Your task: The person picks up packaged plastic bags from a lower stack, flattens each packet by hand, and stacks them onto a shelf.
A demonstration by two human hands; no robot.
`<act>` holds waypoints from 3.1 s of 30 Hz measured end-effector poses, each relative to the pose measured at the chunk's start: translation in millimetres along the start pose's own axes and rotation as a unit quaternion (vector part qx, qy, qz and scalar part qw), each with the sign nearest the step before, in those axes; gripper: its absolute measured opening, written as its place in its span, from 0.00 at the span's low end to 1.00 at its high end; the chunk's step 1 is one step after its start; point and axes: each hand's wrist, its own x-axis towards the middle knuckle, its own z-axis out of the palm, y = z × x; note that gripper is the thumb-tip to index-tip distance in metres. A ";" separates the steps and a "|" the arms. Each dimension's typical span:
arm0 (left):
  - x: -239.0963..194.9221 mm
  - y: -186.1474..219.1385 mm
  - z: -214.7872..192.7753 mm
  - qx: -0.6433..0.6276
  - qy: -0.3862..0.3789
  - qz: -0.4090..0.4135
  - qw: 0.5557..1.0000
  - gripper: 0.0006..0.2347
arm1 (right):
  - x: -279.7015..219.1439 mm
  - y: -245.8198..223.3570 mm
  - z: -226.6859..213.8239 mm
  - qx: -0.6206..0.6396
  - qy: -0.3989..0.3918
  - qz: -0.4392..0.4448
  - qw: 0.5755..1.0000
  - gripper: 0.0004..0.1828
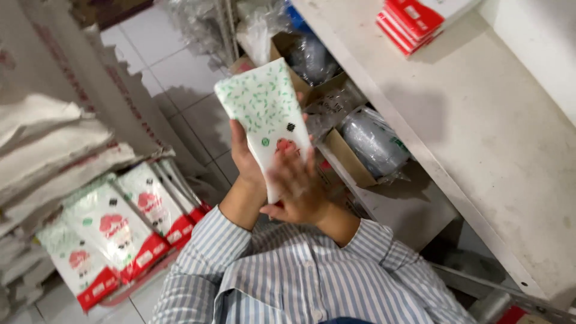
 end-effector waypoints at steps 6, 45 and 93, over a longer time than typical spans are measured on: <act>44.4 -50.1 9.1 0.197 0.077 0.032 0.977 0.42 | -1.0 54.0 -30.3 0.534 0.044 0.195 0.822 0.69; 323.4 -83.3 -37.6 0.699 -0.384 0.099 0.596 0.23 | 63.3 224.2 -102.7 0.482 0.505 0.477 0.533 0.53; 447.4 -155.5 -40.0 0.831 -0.383 0.026 0.403 0.28 | 106.2 343.2 -89.5 -0.097 -0.049 0.667 0.737 0.44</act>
